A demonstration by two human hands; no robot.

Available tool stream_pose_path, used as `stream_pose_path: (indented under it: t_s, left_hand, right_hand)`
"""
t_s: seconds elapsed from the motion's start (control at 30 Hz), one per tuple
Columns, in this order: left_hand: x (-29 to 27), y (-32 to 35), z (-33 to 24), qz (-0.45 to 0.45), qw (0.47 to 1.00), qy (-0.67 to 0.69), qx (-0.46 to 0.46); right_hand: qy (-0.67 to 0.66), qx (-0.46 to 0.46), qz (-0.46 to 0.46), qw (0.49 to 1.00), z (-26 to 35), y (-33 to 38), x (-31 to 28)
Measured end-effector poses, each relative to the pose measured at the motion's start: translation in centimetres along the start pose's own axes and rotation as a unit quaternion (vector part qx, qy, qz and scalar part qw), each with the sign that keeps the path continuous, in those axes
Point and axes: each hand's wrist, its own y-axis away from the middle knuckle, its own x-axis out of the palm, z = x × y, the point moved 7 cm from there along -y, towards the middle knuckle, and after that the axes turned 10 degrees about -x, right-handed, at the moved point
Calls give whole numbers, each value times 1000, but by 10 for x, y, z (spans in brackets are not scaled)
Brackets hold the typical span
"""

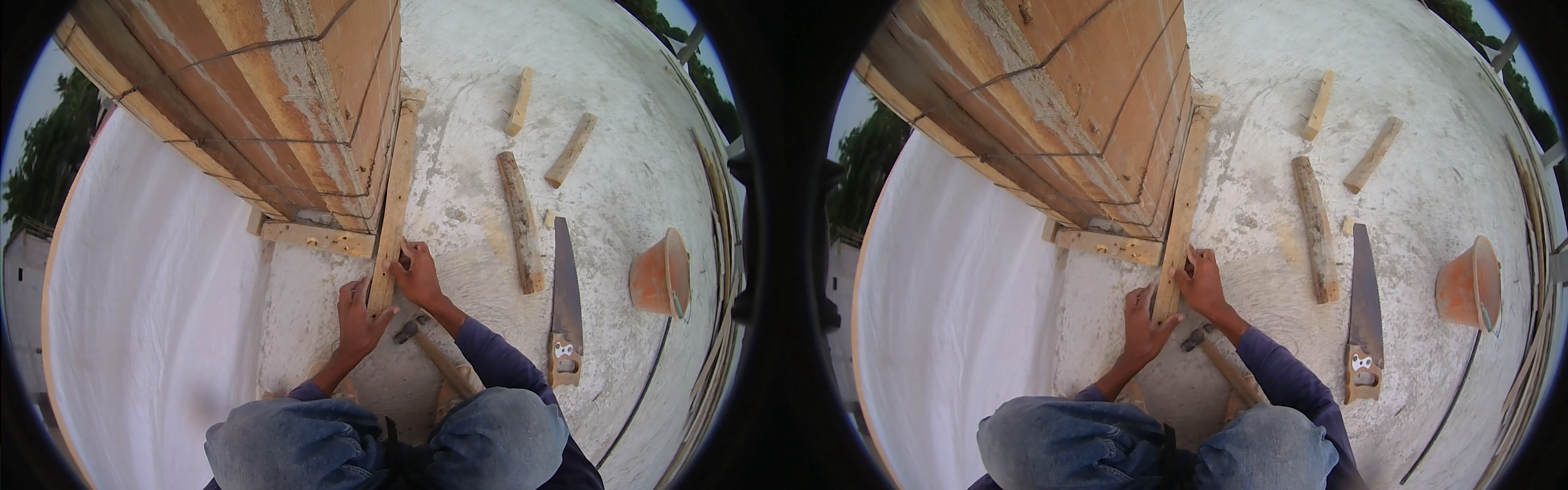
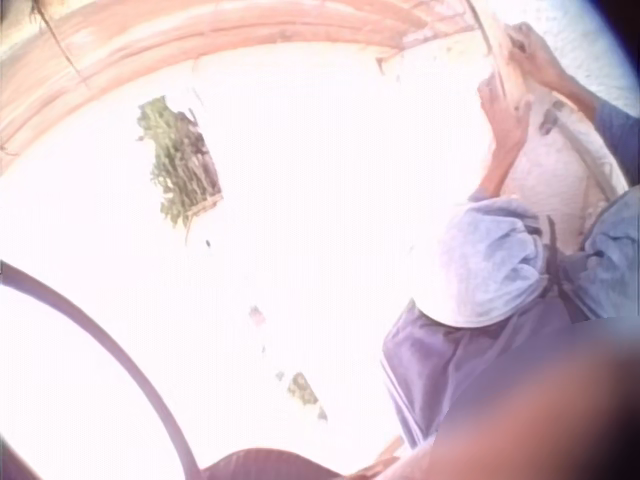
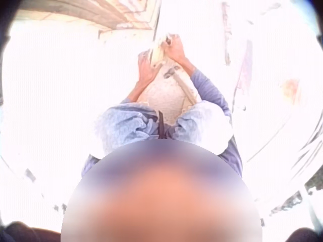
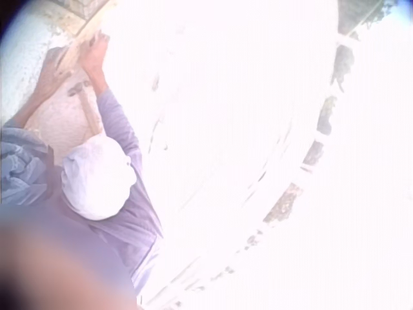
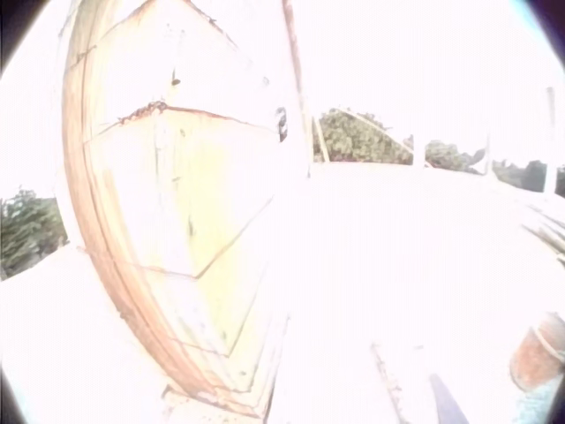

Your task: The person assembles wooden formwork by positioning small wooden blocks against a vertical wooden structure, hammering nails to secure them, and sawing a block to fit. The person repeatedly adjusts and fastens the blocks to the structure.

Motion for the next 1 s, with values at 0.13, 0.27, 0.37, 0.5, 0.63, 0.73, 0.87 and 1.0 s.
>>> stream_pose_path:
  t_s: [0.13, 0.27, 0.37, 0.5, 0.63, 0.73, 0.87, 1.0]
  left_hand:
    - [15, -7, 5, -2, 999, 40, 8]
    - [24, -8, 16, 16, 996, 85, -3]
    - [24, -7, 18, 14, 995, 94, 10]
    - [26, -9, 18, 24, 995, 93, 3]
    - [25, -9, 15, 14, 996, 83, 3]
    - [22, -9, 12, -16, 997, 78, 20]
    - [21, -9, 12, -32, 996, 78, 21]
    - [23, -10, 12, -25, 996, 85, 13]
  right_hand:
    - [-6, 15, -15, 1000, 3, -2, 1]
    - [17, 31, -4, 999, 5, -5, 3]
    - [39, 37, 3, 999, 7, -6, 3]
    - [43, 48, 9, 998, 7, -5, 3]
    - [81, 17, 11, 997, 10, -4, 3]
    - [88, 11, -8, 996, 9, -2, 3]
    - [87, 6, -3, 996, 6, 1, 6]
    - [55, -1, -16, 998, 6, 2, 6]
